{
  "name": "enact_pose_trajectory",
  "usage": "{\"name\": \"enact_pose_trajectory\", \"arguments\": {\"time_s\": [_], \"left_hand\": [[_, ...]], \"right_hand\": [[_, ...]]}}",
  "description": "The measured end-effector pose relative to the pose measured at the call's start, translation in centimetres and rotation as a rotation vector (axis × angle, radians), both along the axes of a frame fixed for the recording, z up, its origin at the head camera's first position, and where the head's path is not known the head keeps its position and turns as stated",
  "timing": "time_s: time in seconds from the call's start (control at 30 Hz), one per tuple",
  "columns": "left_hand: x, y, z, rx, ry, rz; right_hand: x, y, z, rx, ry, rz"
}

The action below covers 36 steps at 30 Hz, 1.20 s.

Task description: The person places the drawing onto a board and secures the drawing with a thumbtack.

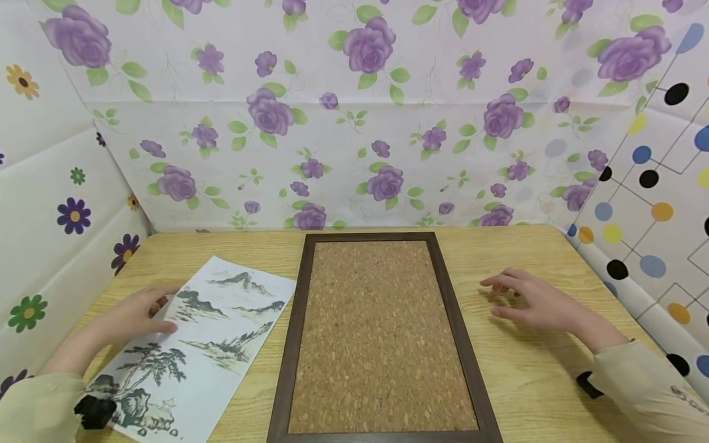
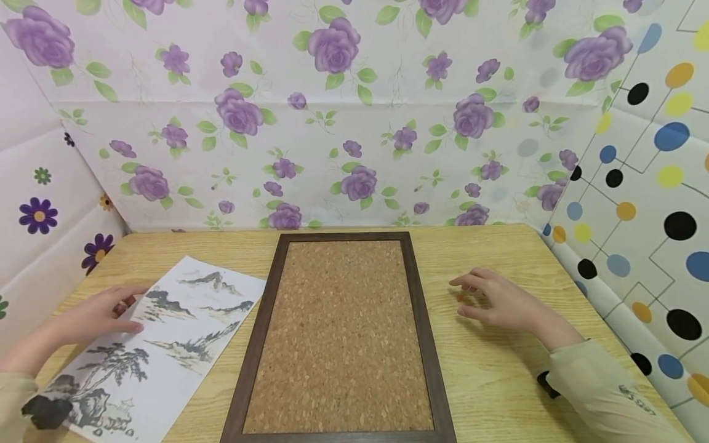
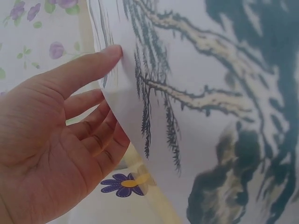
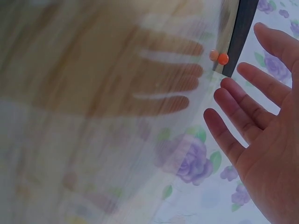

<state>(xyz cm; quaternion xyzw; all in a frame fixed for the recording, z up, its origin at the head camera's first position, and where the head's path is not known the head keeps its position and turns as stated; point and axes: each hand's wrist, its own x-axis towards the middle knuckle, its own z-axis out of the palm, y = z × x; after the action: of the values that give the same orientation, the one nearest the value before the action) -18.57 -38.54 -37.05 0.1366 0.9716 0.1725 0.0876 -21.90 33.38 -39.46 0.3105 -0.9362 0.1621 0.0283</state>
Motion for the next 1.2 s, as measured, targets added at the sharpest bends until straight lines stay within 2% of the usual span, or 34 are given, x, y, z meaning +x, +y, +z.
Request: {"name": "enact_pose_trajectory", "arguments": {"time_s": [0.63, 1.2], "left_hand": [[-0.4, -1.2, 0.2, 0.008, -0.067, -0.013], [-0.4, -1.5, 0.3, -0.016, -0.035, -0.009]], "right_hand": [[-0.3, 0.3, -0.3, 0.019, -0.007, -0.005], [-0.8, 0.4, -0.6, 0.026, -0.002, 0.012]]}}
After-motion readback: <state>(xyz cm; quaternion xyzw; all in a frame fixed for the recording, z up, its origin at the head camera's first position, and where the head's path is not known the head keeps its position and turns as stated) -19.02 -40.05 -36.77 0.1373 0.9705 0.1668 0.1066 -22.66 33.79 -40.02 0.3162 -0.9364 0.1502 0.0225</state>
